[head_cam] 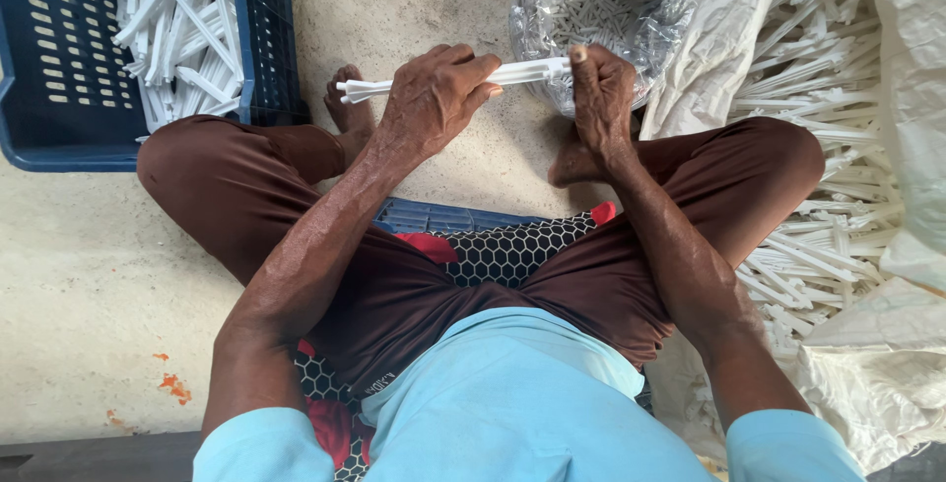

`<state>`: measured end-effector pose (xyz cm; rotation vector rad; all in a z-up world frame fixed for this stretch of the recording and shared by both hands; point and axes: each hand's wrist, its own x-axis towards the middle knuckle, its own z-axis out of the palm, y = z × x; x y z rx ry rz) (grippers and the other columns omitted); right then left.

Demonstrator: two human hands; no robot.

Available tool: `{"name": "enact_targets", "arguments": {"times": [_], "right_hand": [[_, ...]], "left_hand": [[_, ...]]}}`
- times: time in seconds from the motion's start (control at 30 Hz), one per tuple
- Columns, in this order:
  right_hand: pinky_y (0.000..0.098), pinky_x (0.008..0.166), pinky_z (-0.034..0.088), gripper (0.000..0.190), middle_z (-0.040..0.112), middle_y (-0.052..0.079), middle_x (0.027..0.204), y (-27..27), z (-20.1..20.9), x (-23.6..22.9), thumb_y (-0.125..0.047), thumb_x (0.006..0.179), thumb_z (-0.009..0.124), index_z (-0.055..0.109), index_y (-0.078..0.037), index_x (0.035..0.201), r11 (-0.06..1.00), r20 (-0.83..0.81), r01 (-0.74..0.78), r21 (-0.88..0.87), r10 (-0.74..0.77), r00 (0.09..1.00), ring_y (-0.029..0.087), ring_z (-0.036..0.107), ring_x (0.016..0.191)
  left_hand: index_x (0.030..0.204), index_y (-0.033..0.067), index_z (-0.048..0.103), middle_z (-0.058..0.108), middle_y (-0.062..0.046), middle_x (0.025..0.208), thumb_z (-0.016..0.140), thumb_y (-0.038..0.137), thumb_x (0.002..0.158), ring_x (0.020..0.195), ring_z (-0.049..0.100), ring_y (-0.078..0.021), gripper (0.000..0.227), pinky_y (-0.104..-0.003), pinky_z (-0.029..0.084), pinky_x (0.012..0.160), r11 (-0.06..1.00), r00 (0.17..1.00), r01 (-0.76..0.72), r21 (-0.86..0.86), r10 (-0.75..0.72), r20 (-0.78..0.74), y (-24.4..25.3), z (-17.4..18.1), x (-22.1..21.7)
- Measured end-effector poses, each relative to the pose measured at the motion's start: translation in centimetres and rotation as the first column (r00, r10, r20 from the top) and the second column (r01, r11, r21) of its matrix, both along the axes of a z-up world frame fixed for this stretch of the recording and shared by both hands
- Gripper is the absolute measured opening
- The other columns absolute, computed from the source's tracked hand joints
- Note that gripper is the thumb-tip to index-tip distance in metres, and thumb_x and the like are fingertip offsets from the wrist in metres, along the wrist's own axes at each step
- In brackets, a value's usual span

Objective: The person sits cross-legged on the floor and repeatedly inserts small white plastic pins into longer white plastic strips. They pick up strips from a blue basket and pins from a plastic bag, then place the assembled units into a large white sack.

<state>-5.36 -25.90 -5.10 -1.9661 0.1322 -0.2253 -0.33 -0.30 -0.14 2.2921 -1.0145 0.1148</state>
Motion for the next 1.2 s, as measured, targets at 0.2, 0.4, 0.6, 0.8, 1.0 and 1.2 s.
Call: {"name": "enact_targets", "arguments": {"times": [0.2,0.4,0.6,0.8,1.0,1.2], "right_hand": [[0.0336,0.062,0.041,0.035,0.041,0.003,0.077,-0.3,1.8,-0.9,-0.035,0.119,0.048,0.047,-0.006,0.100,0.962,0.098,-0.165,-0.217,0.190,0.977,0.012,0.044,0.070],[0.0335,0.057,0.037,0.044,0.039,0.002,0.071,0.0,0.3,0.0,-0.036,0.115,0.055,0.046,-0.007,0.083,0.988,0.078,-0.046,-0.150,0.058,0.995,0.012,0.039,0.065],[0.0330,0.040,0.032,0.049,0.045,-0.003,0.055,0.8,-0.6,-0.1,-0.042,0.105,0.062,0.052,-0.010,0.070,0.972,-0.036,0.033,0.231,-0.026,0.999,0.009,0.037,0.046],[0.0319,0.047,0.036,0.045,0.043,-0.001,0.067,0.8,-0.2,0.4,-0.043,0.111,0.052,0.053,-0.010,0.080,0.995,0.001,-0.017,0.102,0.017,1.000,0.010,0.039,0.057],[0.0311,0.059,0.039,0.036,0.043,0.000,0.075,0.2,-0.9,0.2,-0.034,0.114,0.054,0.051,-0.007,0.091,0.994,0.006,-0.086,-0.068,0.087,0.996,0.009,0.040,0.068],[0.0273,0.051,0.034,0.038,0.045,-0.002,0.067,0.9,-1.2,0.6,-0.033,0.112,0.059,0.055,-0.008,0.084,0.990,0.050,-0.003,0.142,-0.004,0.999,0.006,0.037,0.058]], "left_hand": [[0.112,0.0067,0.073,0.060,-0.002,0.074,0.076,0.026,0.096,0.070,0.060,-0.0152,0.025,-0.034,0.053,0.063,0.999,0.996,0.002,-0.042,-0.005,-0.085,0.2,-0.3,0.1],[0.111,0.0085,0.073,0.061,-0.001,0.074,0.076,0.027,0.097,0.069,0.059,-0.0147,0.024,-0.033,0.052,0.062,1.000,0.999,-0.008,-0.014,0.008,-0.039,-0.1,-0.8,0.1],[0.113,0.0096,0.073,0.062,-0.002,0.077,0.076,0.030,0.097,0.070,0.061,-0.0145,0.026,-0.031,0.053,0.062,0.998,0.992,-0.035,0.056,0.028,0.122,-0.3,-1.6,0.2],[0.116,0.0106,0.072,0.064,-0.002,0.080,0.076,0.031,0.096,0.074,0.063,-0.0153,0.029,-0.032,0.054,0.065,0.997,0.989,-0.058,0.051,0.051,0.136,0.0,-1.7,0.4],[0.116,0.0104,0.072,0.065,-0.002,0.081,0.077,0.032,0.095,0.074,0.064,-0.0155,0.031,-0.032,0.055,0.066,0.994,0.988,-0.073,0.084,0.060,0.143,0.0,-1.8,0.3],[0.117,0.0088,0.072,0.066,-0.002,0.083,0.081,0.029,0.093,0.076,0.064,-0.0152,0.033,-0.032,0.054,0.066,0.994,0.983,-0.101,0.035,0.094,0.161,-0.4,-1.6,-0.2]]}}
